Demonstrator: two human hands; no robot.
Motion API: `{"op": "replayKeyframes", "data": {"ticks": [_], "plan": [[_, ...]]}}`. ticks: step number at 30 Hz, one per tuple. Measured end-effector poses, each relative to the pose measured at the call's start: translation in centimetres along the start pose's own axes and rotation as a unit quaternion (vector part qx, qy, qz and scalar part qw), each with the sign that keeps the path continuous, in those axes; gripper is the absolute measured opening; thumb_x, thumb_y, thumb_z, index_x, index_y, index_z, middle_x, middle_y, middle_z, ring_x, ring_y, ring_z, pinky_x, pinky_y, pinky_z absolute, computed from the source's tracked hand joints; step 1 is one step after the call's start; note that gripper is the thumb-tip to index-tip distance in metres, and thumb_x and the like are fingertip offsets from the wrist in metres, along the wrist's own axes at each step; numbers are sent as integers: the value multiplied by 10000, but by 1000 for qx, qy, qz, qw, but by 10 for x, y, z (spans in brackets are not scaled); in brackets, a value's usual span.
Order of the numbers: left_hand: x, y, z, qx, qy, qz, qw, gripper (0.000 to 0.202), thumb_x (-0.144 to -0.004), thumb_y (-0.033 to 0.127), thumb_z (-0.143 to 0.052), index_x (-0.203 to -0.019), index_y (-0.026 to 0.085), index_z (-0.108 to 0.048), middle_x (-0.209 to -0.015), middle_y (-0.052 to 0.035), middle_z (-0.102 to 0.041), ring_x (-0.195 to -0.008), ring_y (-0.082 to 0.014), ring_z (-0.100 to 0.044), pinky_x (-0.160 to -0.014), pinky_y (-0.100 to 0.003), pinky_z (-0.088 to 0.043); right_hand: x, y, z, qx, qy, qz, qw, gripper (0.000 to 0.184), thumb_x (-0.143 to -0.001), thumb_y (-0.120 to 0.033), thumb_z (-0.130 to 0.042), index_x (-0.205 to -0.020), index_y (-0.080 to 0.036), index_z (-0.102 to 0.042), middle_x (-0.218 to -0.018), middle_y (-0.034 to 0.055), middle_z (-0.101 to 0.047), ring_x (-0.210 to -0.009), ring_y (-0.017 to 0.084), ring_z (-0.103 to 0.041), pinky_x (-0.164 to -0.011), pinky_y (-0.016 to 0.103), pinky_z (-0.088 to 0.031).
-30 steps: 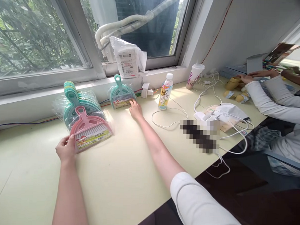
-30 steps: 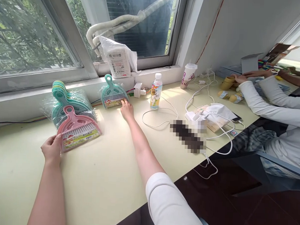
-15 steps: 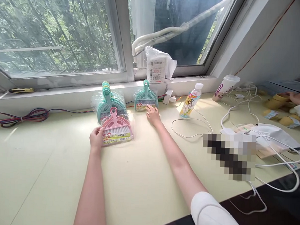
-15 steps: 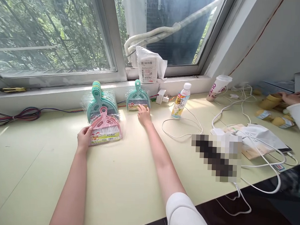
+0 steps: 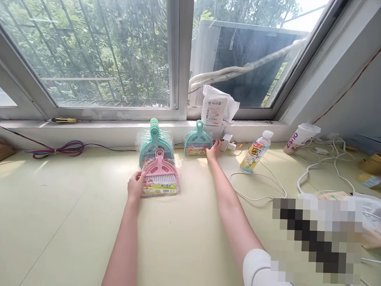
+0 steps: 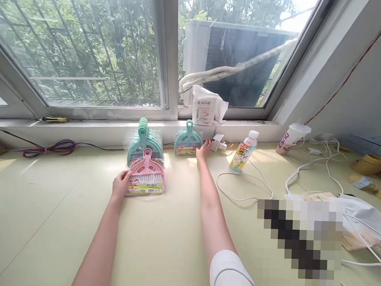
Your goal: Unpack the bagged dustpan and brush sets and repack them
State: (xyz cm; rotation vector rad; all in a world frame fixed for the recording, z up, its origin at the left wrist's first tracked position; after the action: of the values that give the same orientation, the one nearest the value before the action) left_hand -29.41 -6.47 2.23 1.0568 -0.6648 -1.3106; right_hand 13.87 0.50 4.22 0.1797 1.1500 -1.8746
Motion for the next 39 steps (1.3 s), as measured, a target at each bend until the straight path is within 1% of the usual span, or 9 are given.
{"op": "replayKeyframes", "data": {"ticks": [6,12,16,20,30,33,35,37,39], "plan": [[0,0,0,-21,2,-2,1000,423,-790,562,-488,-911,194,-657,-909,-73,-720,-828,-235,-657,-734,-306,-476,-9,1,-21,-91,-22,-61,994,656,-672,-168,-698,-1285,-89,-476,-1328,238,-468,-1243,331,-486,-1030,417,-420],[3,3,-1,-30,-7,10,999,422,-806,571,-469,-918,207,-650,-890,-56,-716,-807,-233,-650,-732,-309,-453,2,-25,-40,-132,-73,33,988,611,-712,-100,-575,-1315,-152,-488,-1302,139,-568,-1225,255,-503,-1072,383,-386],[2,2,-1,-31,-8,7,999,430,-806,578,-467,-919,207,-653,-887,-53,-712,-829,-235,-644,-736,-308,-446,11,-35,-53,-112,-77,23,990,609,-751,-149,-565,-1351,-173,-469,-1366,126,-538,-1255,279,-459,-1082,420,-364],[1,-1,-1,-33,-10,11,999,438,-800,580,-471,-932,206,-658,-902,-54,-711,-837,-234,-640,-747,-308,-446,20,-33,-57,-137,-99,-1,986,707,-793,-256,-577,-1454,-225,-328,-1469,107,-456,-1323,291,-406,-1084,455,-362],[-1,-2,-2,-18,-7,7,1000,449,-782,582,-489,-923,198,-673,-913,-64,-717,-849,-239,-643,-783,-322,-465,32,-30,-45,-129,-128,9,983,746,-858,-375,-472,-1524,-249,-161,-1569,122,-290,-1401,299,-359,-1073,514,-384],[-2,-1,0,-17,-17,-1,1000,471,-780,583,-491,-939,189,-694,-878,-62,-719,-827,-238,-642,-774,-320,-475,44,-34,-30,-126,-85,-4,988,689,-906,-417,-400,-1525,-240,-153,-1569,149,-276,-1404,306,-355,-1050,535,-399],[-4,-3,0,-14,-21,-8,1000,479,-771,581,-503,-934,179,-708,-844,-55,-716,-828,-237,-639,-765,-315,-484,59,-37,-6,-130,-51,19,990,652,-925,-396,-377,-1516,-208,-176,-1546,166,-306,-1408,277,-350,-1059,491,-403],[-8,-6,1,-11,-15,-5,1000,461,-750,567,-530,-870,160,-709,-786,-50,-704,-811,-233,-636,-732,-308,-496,80,-39,32,-129,-47,77,987,597,-935,-373,-390,-1489,-199,-253,-1521,157,-346,-1387,252,-383,-1057,447,-417],[-12,-7,-2,5,-27,-19,999,451,-731,553,-572,-859,140,-703,-722,-40,-683,-748,-219,-629,-670,-301,-510,103,-33,87,-107,-59,142,982,511,-949,-368,-405,-1438,-225,-367,-1495,124,-398,-1371,235,-404,-1064,426,-415]]}}
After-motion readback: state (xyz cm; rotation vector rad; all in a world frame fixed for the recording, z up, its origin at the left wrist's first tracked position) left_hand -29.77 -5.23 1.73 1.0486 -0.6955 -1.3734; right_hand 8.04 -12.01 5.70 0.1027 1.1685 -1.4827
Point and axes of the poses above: each hand's wrist, its own x-axis away from the middle knuckle, its own z-axis out of the back of the hand, y = z × x, the point moved 4 cm from there along -x, towards the middle knuckle
